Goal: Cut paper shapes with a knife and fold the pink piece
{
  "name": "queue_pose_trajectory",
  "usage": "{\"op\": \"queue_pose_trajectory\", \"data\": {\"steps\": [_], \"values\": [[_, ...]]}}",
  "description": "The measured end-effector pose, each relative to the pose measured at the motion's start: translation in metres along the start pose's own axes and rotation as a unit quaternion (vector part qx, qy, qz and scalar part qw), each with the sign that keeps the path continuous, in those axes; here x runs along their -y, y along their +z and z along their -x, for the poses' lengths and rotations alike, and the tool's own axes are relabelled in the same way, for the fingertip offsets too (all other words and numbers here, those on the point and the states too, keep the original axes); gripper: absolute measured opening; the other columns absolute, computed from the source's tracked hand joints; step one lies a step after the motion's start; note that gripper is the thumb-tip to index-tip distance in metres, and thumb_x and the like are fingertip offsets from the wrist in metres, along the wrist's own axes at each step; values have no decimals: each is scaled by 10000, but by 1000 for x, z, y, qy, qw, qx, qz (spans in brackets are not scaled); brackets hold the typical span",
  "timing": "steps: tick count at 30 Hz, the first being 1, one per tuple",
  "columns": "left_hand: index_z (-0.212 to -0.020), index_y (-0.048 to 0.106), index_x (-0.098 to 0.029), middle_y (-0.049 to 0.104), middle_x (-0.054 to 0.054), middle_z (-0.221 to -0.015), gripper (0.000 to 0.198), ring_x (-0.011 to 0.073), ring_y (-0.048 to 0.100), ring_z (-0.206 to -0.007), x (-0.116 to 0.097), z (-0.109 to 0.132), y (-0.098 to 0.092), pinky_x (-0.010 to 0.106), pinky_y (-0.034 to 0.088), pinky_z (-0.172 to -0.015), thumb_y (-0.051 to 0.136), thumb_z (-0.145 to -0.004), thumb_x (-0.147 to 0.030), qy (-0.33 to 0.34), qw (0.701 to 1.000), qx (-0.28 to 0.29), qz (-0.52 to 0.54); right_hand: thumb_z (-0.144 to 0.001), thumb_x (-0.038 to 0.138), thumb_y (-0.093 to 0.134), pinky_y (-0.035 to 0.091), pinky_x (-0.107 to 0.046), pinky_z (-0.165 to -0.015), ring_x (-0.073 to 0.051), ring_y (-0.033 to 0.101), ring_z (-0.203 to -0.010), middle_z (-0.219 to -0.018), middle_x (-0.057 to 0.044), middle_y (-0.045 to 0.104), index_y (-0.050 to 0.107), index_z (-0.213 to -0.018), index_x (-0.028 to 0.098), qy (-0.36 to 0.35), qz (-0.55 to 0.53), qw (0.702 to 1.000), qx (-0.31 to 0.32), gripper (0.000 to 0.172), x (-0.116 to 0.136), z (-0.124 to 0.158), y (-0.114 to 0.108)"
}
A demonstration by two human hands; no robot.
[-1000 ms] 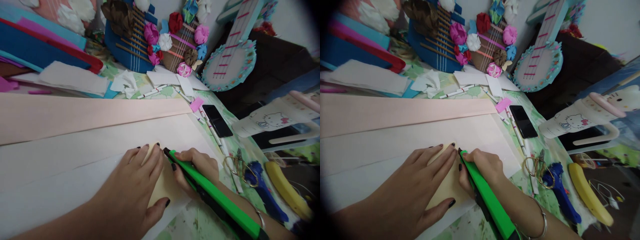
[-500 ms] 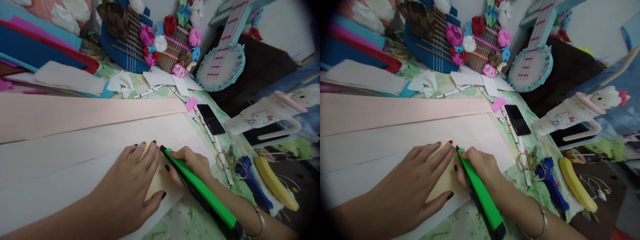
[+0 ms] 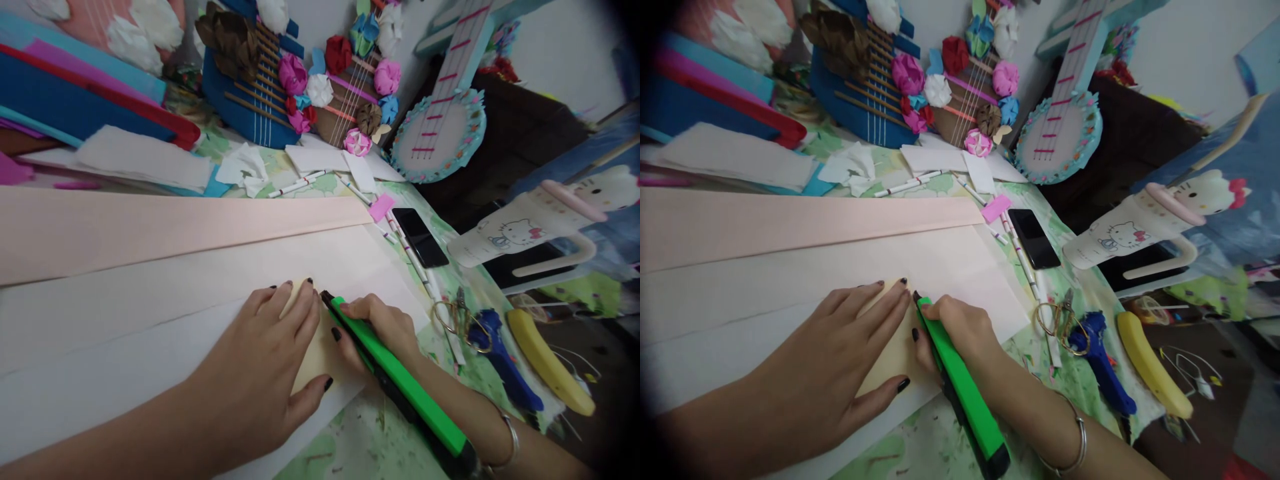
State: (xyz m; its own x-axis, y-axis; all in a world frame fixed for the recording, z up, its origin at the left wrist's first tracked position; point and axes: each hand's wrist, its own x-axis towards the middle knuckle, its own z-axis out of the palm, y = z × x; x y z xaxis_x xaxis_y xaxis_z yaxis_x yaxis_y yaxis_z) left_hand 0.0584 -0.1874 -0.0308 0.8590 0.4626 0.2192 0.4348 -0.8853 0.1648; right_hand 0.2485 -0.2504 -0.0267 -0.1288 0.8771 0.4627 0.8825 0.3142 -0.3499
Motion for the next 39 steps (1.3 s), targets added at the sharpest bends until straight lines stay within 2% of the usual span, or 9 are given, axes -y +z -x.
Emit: {"op": "queue_pose_trajectory", "data": {"steps": [9, 16, 22, 27, 31, 36, 39], "values": [[-1376, 492, -64, 472, 176, -1420, 671, 367, 421, -1242, 0, 0, 2, 510, 320, -993, 368, -916, -537, 0, 1000, -9, -4, -769, 184, 557, 456, -194, -529, -101, 593, -533, -682, 25, 646, 481, -888, 218, 1, -9, 1000, -17, 145, 2, 3, 0], [-1365, 504, -61, 476, 172, -1418, 667, 360, 425, -1236, 0, 1, 1, 505, 320, -996, 383, -910, -535, -2, 1000, -17, -3, -780, 185, 544, 455, -195, -533, -98, 579, -531, -661, 26, 637, 494, -856, 218, 13, 1, 1000, 2, 97, 1, 4, 1], [-1366, 504, -67, 481, 176, -1412, 667, 367, 423, -1239, 0, 1, 2, 508, 324, -988, 380, -910, -537, 4, 1000, -16, -6, -750, 190, 547, 449, -199, -506, -105, 569, -506, -645, 29, 634, 492, -842, 223, 6, 13, 1000, -23, 112, 2, 2, 0], [-1374, 497, -70, 475, 176, -1418, 663, 368, 425, -1233, 0, 1, 1, 512, 324, -986, 384, -911, -532, 3, 1000, -15, -4, -754, 186, 531, 445, -204, -512, -109, 564, -507, -609, 32, 599, 492, -819, 221, 2, 24, 1000, -17, 84, 1, 2, 1], [-1371, 498, -63, 477, 175, -1415, 662, 362, 419, -1239, 0, 0, 1, 504, 323, -992, 393, -911, -528, 1, 1000, -16, -1, -764, 197, 528, 433, -204, -504, -111, 589, -516, -640, 25, 626, 486, -844, 227, 1, 13, 999, -35, 95, 3, 4, -1], [-1371, 498, -62, 477, 182, -1412, 664, 370, 419, -1235, 0, 0, 0, 513, 320, -990, 392, -913, -531, 3, 1000, -13, 1, -759, 187, 543, 444, -199, -518, -103, 582, -519, -646, 33, 630, 482, -848, 231, 5, 18, 1000, -7, 117, 1, 5, -1], [-1375, 492, -56, 474, 185, -1415, 664, 368, 417, -1236, 0, 0, 0, 508, 319, -985, 380, -922, -528, 5, 1000, -13, -4, -745, 181, 538, 437, -198, -508, -102, 575, -507, -634, 35, 620, 486, -841, 229, 5, 6, 1000, -12, 119, 1, 6, -1]]}}
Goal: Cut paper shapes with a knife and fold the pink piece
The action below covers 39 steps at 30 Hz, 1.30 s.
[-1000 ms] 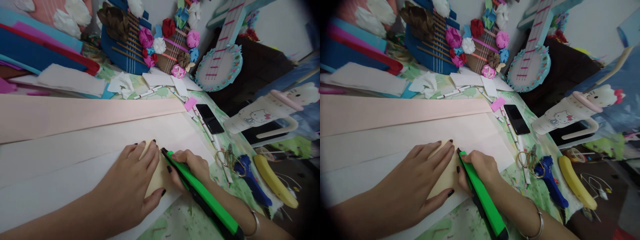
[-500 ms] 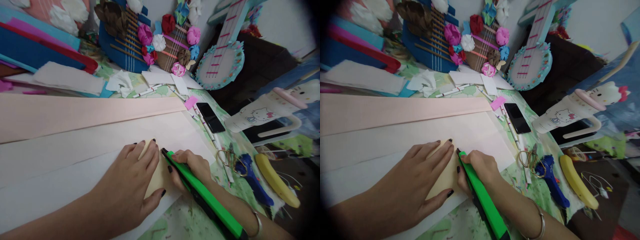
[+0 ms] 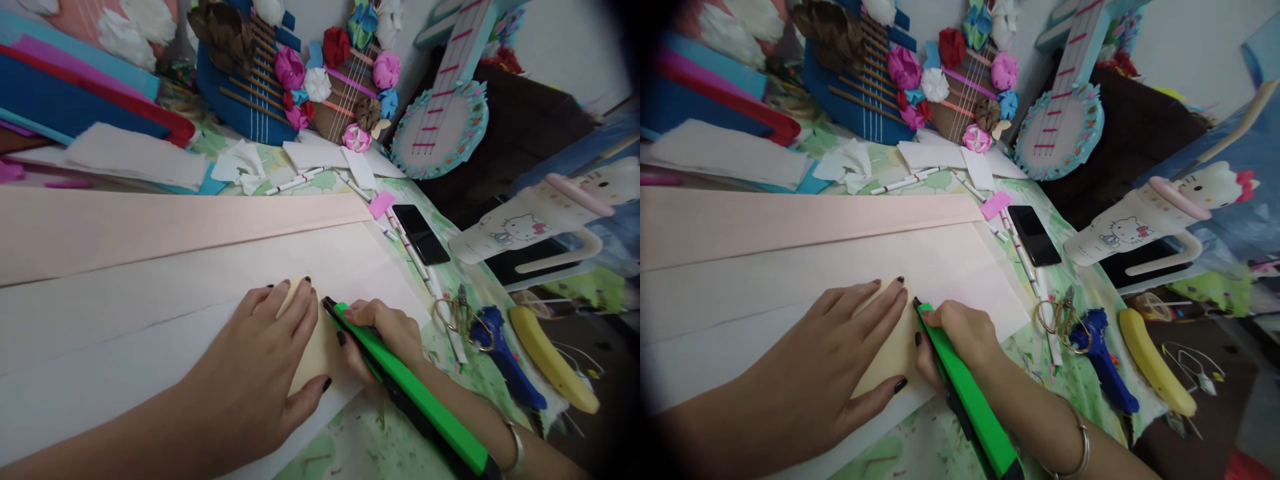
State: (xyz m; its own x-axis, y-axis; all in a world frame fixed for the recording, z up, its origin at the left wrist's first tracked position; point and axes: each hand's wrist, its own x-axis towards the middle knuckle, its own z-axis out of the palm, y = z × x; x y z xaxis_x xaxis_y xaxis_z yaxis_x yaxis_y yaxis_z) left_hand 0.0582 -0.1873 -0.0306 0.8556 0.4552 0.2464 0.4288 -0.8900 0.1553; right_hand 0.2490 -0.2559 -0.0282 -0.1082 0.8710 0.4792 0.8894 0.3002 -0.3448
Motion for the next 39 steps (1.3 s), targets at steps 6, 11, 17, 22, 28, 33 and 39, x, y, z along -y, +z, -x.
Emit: {"op": "queue_pose_trajectory", "data": {"steps": [6, 11, 17, 22, 28, 33, 39], "values": [[-1369, 497, -49, 482, 187, -1405, 662, 368, 421, -1227, 0, 0, 1, 506, 317, -982, 380, -922, -522, 4, 1000, -5, -2, -747, 178, 546, 440, -203, -515, -110, 592, -510, -665, 34, 649, 482, -877, 241, -6, 1, 1000, -27, 158, 2, 1, -1], [-1354, 512, -44, 493, 194, -1387, 672, 373, 436, -1207, 0, 1, 2, 507, 332, -967, 383, -916, -538, 6, 1000, -11, -5, -741, 183, 550, 426, -198, -504, -110, 596, -502, -653, 33, 644, 469, -871, 237, -17, 19, 999, -38, 162, 2, 1, 0], [-1357, 508, -47, 497, 197, -1383, 663, 374, 435, -1212, 1, 0, 2, 513, 340, -964, 380, -918, -527, 5, 1000, -13, -3, -742, 180, 550, 416, -204, -500, -107, 574, -488, -645, 38, 629, 463, -869, 234, -12, 28, 999, -32, 163, 3, 3, -2], [-1348, 521, -87, 491, 191, -1389, 625, 378, 431, -1227, 1, 0, 1, 525, 351, -961, 386, -920, -522, 11, 1000, -1, 5, -761, 184, 553, 425, -200, -517, -99, 568, -507, -660, 42, 609, 456, -899, 227, -25, 18, 999, -20, 174, 0, 4, -1], [-1311, 548, -162, 467, 176, -1402, 541, 383, 433, -1220, 1, 1, -1, 541, 371, -938, 414, -914, -503, 9, 1000, 15, 17, -750, 167, 532, 412, -213, -479, -104, 535, -472, -620, 35, 591, 465, -880, 228, -36, 5, 999, -40, 158, 3, 2, -3], [-1311, 544, -164, 464, 171, -1403, 535, 374, 431, -1224, 1, 1, 1, 535, 378, -946, 430, -907, -495, 6, 1000, 4, 24, -743, 162, 525, 430, -214, -484, -110, 553, -474, -610, 35, 598, 465, -875, 230, -38, 17, 999, -36, 161, 6, 0, -6], [-1304, 549, -170, 471, 173, -1397, 533, 375, 434, -1227, 1, 2, 1, 538, 381, -947, 436, -906, -506, 8, 1000, -1, 23, -735, 174, 545, 456, -223, -499, -137, 611, -516, -636, 16, 646, 481, -886, 237, -35, 31, 997, -58, 176, 7, 2, -6]]}}
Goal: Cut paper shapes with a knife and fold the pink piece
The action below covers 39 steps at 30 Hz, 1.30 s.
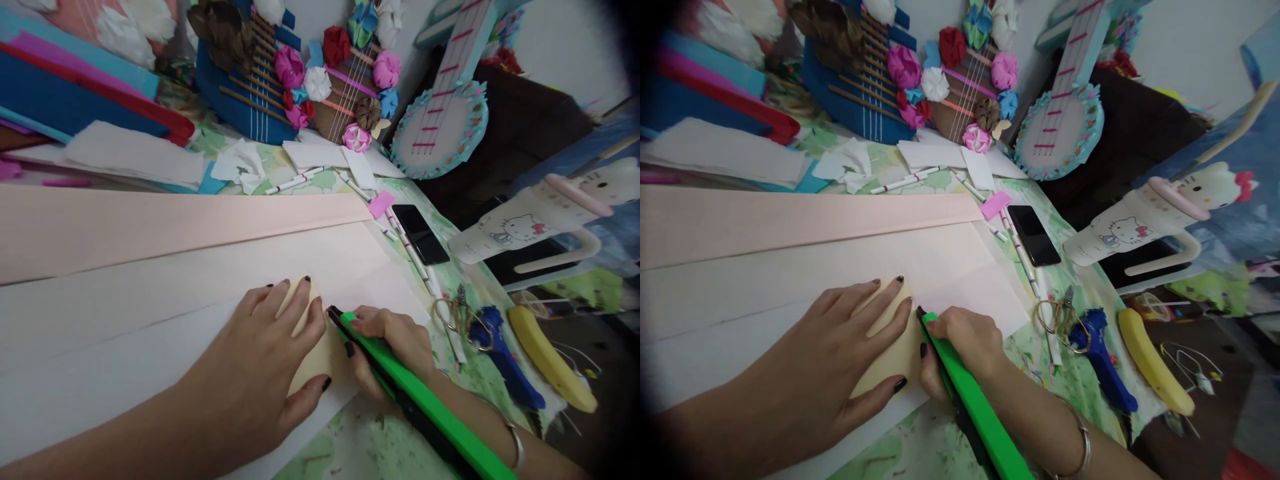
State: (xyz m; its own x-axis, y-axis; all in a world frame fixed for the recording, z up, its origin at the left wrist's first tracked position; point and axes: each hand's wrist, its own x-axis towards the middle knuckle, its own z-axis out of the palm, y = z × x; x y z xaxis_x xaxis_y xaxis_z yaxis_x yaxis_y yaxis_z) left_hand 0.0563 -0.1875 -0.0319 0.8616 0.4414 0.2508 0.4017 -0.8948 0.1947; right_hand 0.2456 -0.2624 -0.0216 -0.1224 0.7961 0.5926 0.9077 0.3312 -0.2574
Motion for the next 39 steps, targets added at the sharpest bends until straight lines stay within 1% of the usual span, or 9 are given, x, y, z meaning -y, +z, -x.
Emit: {"op": "queue_pose_trajectory", "data": {"steps": [10, 14, 19, 22, 28, 32, 34, 37, 39], "values": [[-1316, 541, -171, 461, 172, -1408, 535, 379, 433, -1230, 1, -3, 1, 543, 379, -943, 424, -911, -500, -1, 1000, 6, 0, -727, 158, 551, 446, -221, -498, -123, 581, -491, -628, 24, 629, 486, -878, 230, -3, -17, 1000, 14, 179, -1, 0, 0], [-1314, 542, -163, 457, 177, -1411, 536, 383, 432, -1229, 1, -1, 0, 544, 379, -940, 419, -912, -497, 1, 1000, 3, -3, -729, 147, 542, 423, -222, -483, -114, 544, -470, -613, 39, 590, 483, -885, 230, -8, -40, 999, -2, 187, -1, 3, 2], [-1313, 543, -168, 465, 174, -1406, 532, 380, 430, -1233, 0, -2, -1, 542, 379, -941, 423, -911, -495, 1, 1000, 9, -5, -734, 140, 554, 423, -242, -492, -137, 573, -504, -618, 30, 588, 485, -883, 241, 5, -41, 999, -4, 193, 0, 5, 2], [-1310, 545, -167, 467, 175, -1404, 530, 380, 432, -1233, 0, -2, -2, 537, 386, -932, 425, -909, -492, 2, 1000, 12, -10, -733, 143, 557, 413, -254, -480, -141, 561, -490, -623, 23, 591, 481, -880, 239, 6, -42, 999, 2, 191, 2, 4, -1], [-1309, 545, -155, 467, 182, -1400, 538, 381, 437, -1225, 0, -2, -1, 531, 388, -932, 423, -910, -494, 1, 1000, 3, -14, -715, 111, 530, 365, -271, -463, -137, 489, -451, -570, 31, 516, 457, -873, 229, -26, -58, 998, 8, 210, 3, 1, -3], [-1318, 537, -152, 462, 186, -1403, 542, 385, 435, -1223, 0, -2, -2, 536, 389, -930, 419, -913, -492, 3, 1000, 11, -11, -709, 120, 521, 371, -273, -467, -138, 499, -470, -596, 27, 525, 457, -872, 223, -21, -63, 998, 2, 204, 2, 1, -3], [-1320, 535, -151, 456, 188, -1408, 546, 386, 433, -1228, 0, -2, -2, 538, 388, -933, 411, -916, -497, 1, 1000, 11, -12, -713, 124, 511, 377, -270, -463, -140, 502, -475, -606, 25, 529, 448, -873, 227, -31, -70, 997, 8, 200, 2, 0, -5], [-1318, 537, -152, 465, 187, -1400, 544, 383, 437, -1224, 0, -2, -1, 536, 389, -933, 407, -917, -496, 0, 1000, 7, -14, -710, 100, 489, 347, -265, -436, -134, 465, -454, -586, 33, 494, 423, -872, 235, -55, -87, 994, 40, 221, 3, -3, -8], [-1317, 537, -152, 468, 187, -1397, 542, 384, 439, -1220, 0, -3, -1, 538, 389, -929, 404, -917, -493, 0, 1000, 6, -15, -702, 85, 484, 340, -265, -437, -131, 456, -451, -579, 37, 483, 426, -877, 234, -53, -87, 994, 46, 237, 3, -4, -9]]}}
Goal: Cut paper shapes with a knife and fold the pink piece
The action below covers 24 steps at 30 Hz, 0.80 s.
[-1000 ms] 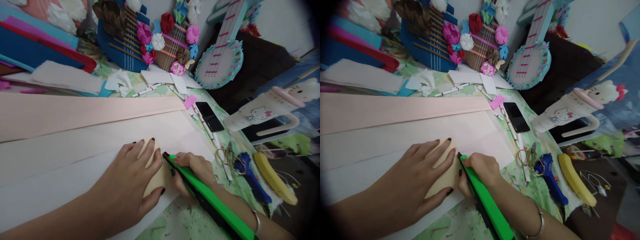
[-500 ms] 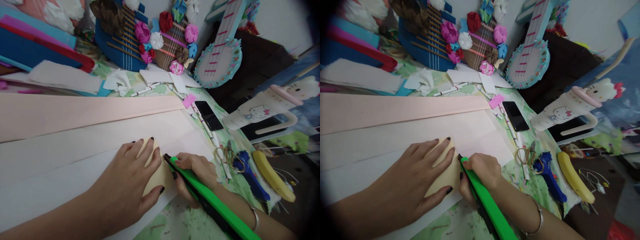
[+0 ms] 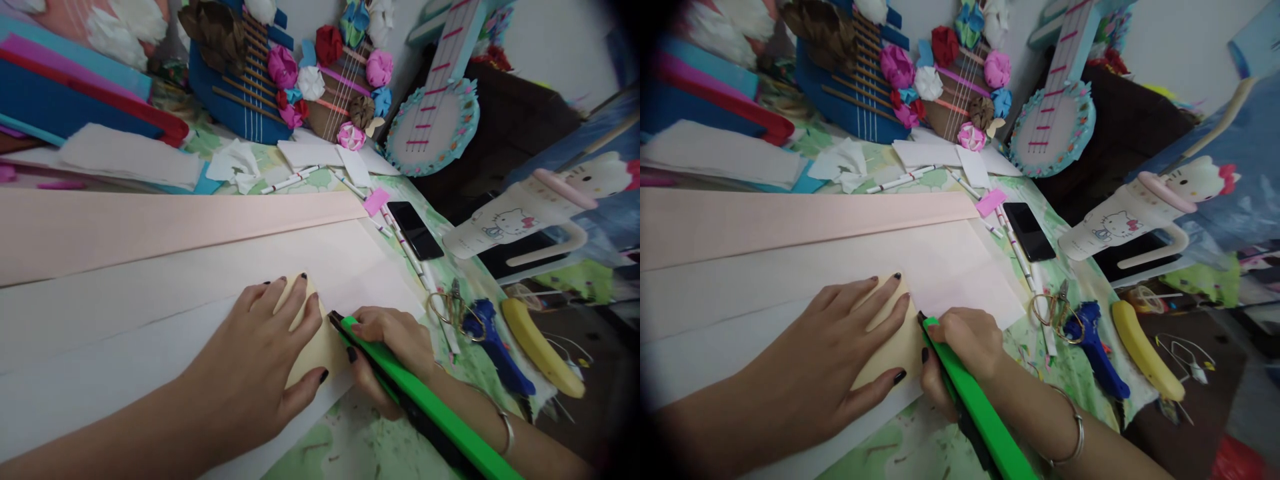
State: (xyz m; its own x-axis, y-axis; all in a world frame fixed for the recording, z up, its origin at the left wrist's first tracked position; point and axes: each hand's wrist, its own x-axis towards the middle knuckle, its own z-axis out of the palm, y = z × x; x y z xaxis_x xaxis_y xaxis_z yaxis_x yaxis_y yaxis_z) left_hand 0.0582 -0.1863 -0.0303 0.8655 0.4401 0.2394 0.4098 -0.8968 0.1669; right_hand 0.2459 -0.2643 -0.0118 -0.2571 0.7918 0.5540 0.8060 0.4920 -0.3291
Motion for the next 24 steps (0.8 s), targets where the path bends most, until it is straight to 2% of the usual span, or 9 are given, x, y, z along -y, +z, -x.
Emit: {"op": "queue_pose_trajectory", "data": {"steps": [6, 9, 15, 24], "values": [[-1317, 538, -148, 456, 189, -1409, 543, 389, 432, -1226, 0, 0, -1, 540, 386, -929, 402, -916, -488, 1, 1000, 6, -1, -703, 120, 521, 392, -258, -470, -135, 502, -481, -588, 30, 520, 460, -867, 223, 10, 18, 999, -50, 203, 0, 6, 6], [-1314, 540, -145, 458, 191, -1405, 544, 386, 435, -1222, 0, 1, 0, 533, 389, -924, 401, -916, -490, 2, 1000, 3, -4, -706, 127, 530, 415, -262, -488, -146, 532, -512, -602, 26, 544, 464, -881, 228, 14, 23, 998, -50, 212, 0, 9, 6], [-1310, 545, -148, 463, 192, -1398, 544, 387, 440, -1209, 1, 0, 0, 533, 389, -913, 422, -906, -491, 3, 1000, 1, -3, -704, 157, 513, 336, -250, -444, -116, 418, -441, -565, 54, 471, 443, -846, 232, 9, 32, 999, -42, 175, -4, 12, 8], [-1302, 549, -155, 459, 190, -1399, 534, 386, 440, -1207, 0, 1, -1, 534, 393, -912, 423, -907, -490, 3, 1000, 2, -2, -714, 145, 512, 378, -249, -461, -119, 458, -456, -584, 45, 493, 450, -868, 234, 1, 28, 998, -49, 188, -1, 12, 6]]}}
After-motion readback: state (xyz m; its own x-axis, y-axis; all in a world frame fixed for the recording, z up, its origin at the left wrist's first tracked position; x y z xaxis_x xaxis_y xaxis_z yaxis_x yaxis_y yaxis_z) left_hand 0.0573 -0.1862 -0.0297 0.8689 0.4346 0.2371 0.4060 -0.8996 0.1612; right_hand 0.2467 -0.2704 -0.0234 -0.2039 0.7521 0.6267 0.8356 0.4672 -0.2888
